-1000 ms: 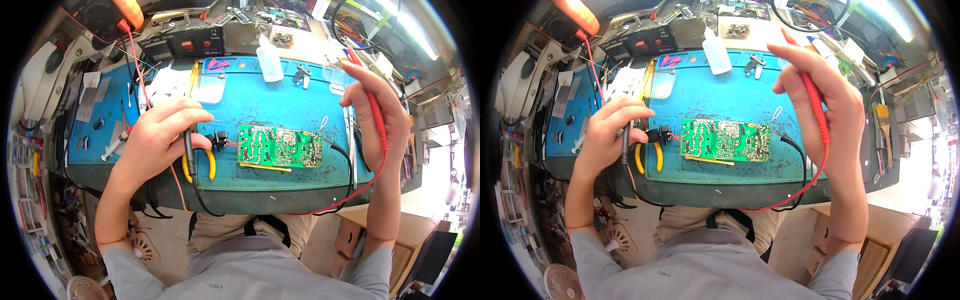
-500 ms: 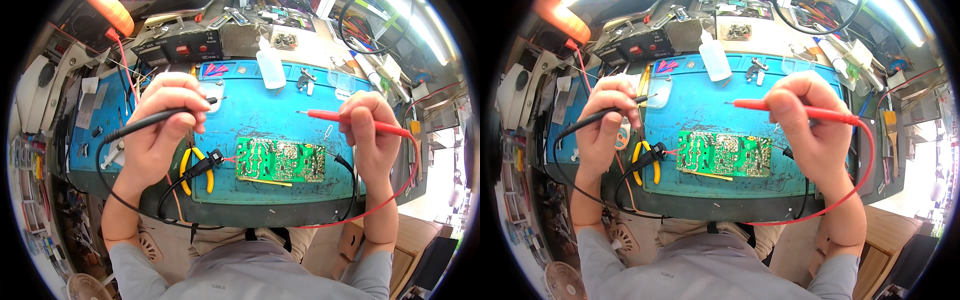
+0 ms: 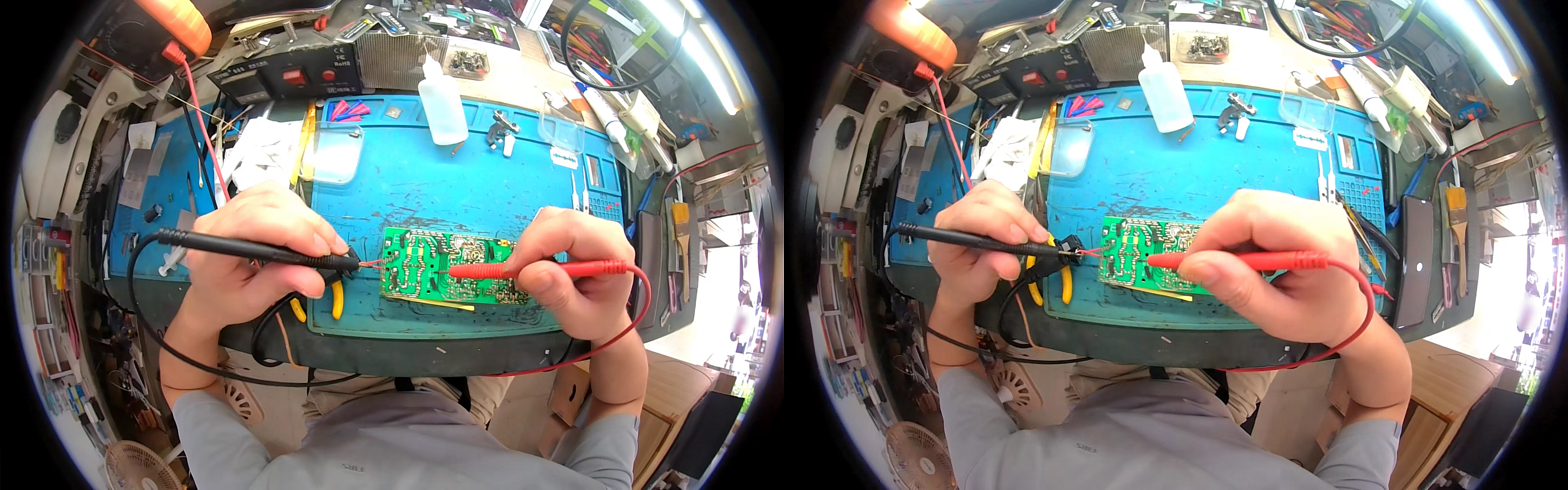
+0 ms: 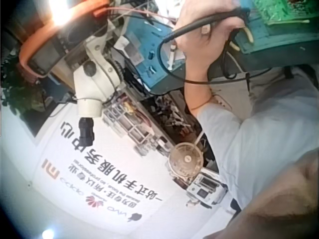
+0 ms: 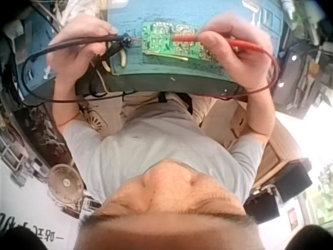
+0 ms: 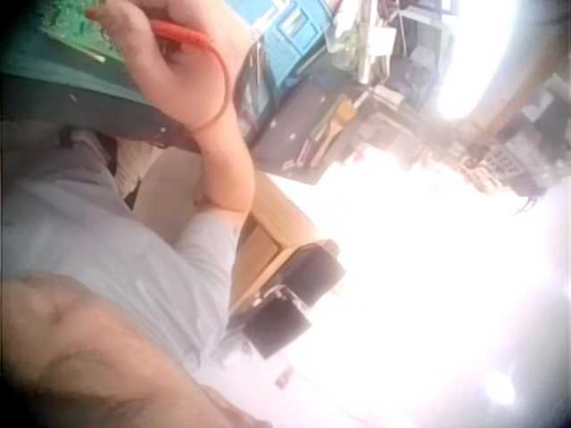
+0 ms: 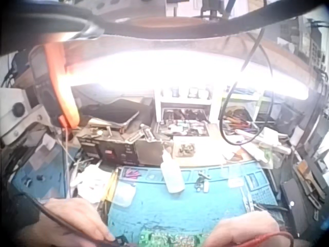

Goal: The person uses a multimeter to test various points on a green circuit board. They systematically move the red and black probes across different components and traces on the board. The person briefly flips the board over to inspect the underside before continuing the testing process.

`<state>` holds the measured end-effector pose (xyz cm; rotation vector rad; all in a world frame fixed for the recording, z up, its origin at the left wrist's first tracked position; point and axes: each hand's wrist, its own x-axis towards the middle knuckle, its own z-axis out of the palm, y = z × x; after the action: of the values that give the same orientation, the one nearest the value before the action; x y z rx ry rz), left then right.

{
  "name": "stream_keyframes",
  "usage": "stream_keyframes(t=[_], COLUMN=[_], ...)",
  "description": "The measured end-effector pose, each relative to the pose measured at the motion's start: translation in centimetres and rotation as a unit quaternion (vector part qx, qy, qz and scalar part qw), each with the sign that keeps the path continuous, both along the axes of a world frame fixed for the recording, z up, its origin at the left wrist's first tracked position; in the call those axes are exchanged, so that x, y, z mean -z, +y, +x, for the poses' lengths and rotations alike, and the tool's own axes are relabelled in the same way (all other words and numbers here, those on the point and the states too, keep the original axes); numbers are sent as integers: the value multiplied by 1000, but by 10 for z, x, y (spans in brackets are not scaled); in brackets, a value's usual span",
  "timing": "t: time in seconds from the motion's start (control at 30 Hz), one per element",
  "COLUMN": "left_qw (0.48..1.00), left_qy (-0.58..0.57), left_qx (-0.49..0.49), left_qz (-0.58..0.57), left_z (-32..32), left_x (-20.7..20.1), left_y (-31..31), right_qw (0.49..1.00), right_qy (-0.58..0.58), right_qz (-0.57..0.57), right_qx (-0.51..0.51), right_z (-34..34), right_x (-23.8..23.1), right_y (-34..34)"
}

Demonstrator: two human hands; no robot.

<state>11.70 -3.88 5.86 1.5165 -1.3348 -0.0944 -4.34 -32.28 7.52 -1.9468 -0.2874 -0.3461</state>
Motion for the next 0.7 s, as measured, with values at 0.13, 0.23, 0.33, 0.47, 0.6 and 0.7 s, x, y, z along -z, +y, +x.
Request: stream_keyframes(t=[0.13,0.23,0.33,0.47,0.6,0.7], left_qw=[999,998,998,997,997,997], left_qy=[-48,-59,-65,-75,-79,-76], left_qx=[4,11,17,18,12,13], left_qz=[1,3,4,7,11,15], left_z=[0,0,0,1,1,2], left_x=[-2,-2,-1,-1,-2,-2], left_y=[3,4,2,2,3,2], right_qw=[999,998,998,998,998,998], right_qy=[-27,-37,-40,-41,-45,-50], right_qz=[-39,-44,-44,-43,-46,-42], right_qx=[-25,-30,-26,-15,-4,-5], right_z=[2,2,2,3,2,2], right_x=[1,1,1,1,2,3], right_y=[0,1,1,2,2,3])
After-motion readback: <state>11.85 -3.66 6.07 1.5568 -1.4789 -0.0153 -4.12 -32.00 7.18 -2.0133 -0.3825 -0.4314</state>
